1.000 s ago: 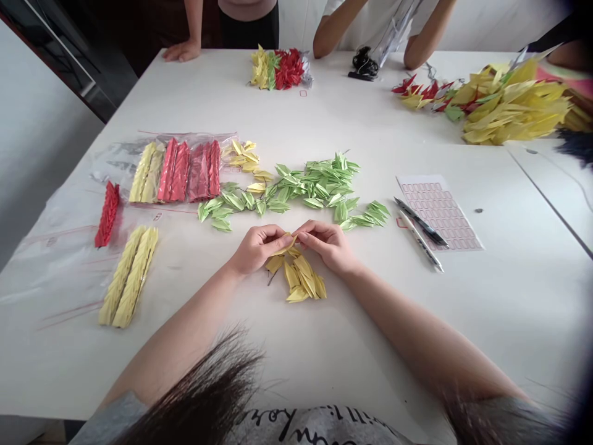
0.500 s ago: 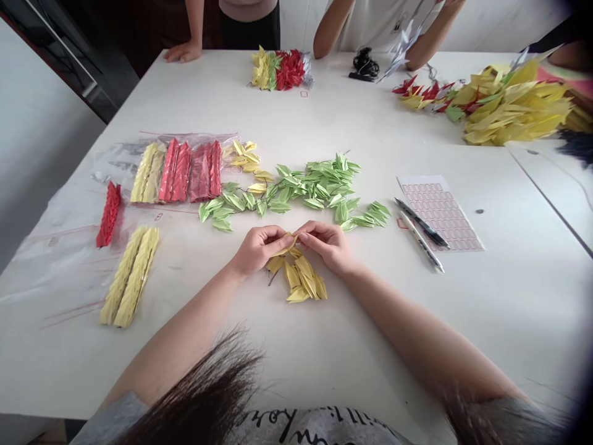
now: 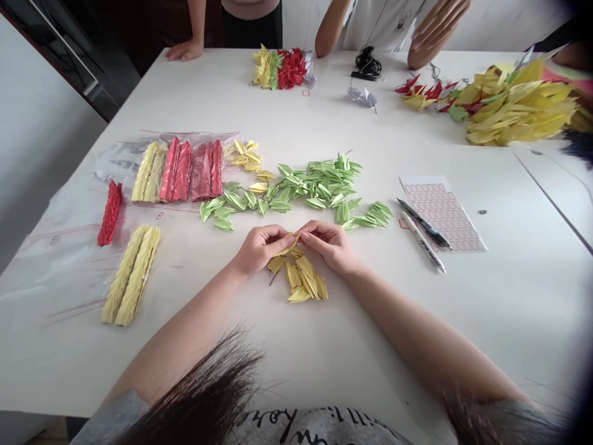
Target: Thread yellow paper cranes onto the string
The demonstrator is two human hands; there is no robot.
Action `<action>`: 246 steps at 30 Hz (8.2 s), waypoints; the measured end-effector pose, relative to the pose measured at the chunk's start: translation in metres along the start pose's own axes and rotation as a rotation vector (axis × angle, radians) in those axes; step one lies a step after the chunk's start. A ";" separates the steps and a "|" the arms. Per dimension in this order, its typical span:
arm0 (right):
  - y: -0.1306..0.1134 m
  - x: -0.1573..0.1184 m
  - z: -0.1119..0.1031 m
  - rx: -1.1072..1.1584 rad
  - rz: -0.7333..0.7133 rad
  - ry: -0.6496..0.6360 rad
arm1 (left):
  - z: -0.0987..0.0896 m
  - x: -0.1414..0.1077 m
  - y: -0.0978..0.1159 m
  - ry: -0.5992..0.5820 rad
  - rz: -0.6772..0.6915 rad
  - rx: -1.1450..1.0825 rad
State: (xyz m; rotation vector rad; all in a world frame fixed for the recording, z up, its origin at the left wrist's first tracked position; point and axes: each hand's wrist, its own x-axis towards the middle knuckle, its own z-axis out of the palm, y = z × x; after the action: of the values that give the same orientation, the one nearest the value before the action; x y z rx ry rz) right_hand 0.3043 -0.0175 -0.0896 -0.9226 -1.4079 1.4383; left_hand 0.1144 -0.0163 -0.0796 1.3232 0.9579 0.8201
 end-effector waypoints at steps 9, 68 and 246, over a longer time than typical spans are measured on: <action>0.000 0.000 0.000 -0.016 0.020 0.007 | 0.001 0.000 -0.001 0.007 0.001 -0.017; 0.000 -0.001 0.001 0.012 0.088 0.024 | 0.006 0.001 -0.001 0.088 0.007 0.030; 0.008 -0.004 0.008 -0.347 -0.100 0.207 | 0.012 -0.002 -0.008 0.110 0.075 0.136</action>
State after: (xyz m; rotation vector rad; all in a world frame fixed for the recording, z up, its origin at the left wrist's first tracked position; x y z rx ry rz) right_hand 0.2973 -0.0237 -0.0972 -1.1647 -1.5484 1.0091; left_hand 0.1245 -0.0235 -0.0872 1.4500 1.0715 0.9060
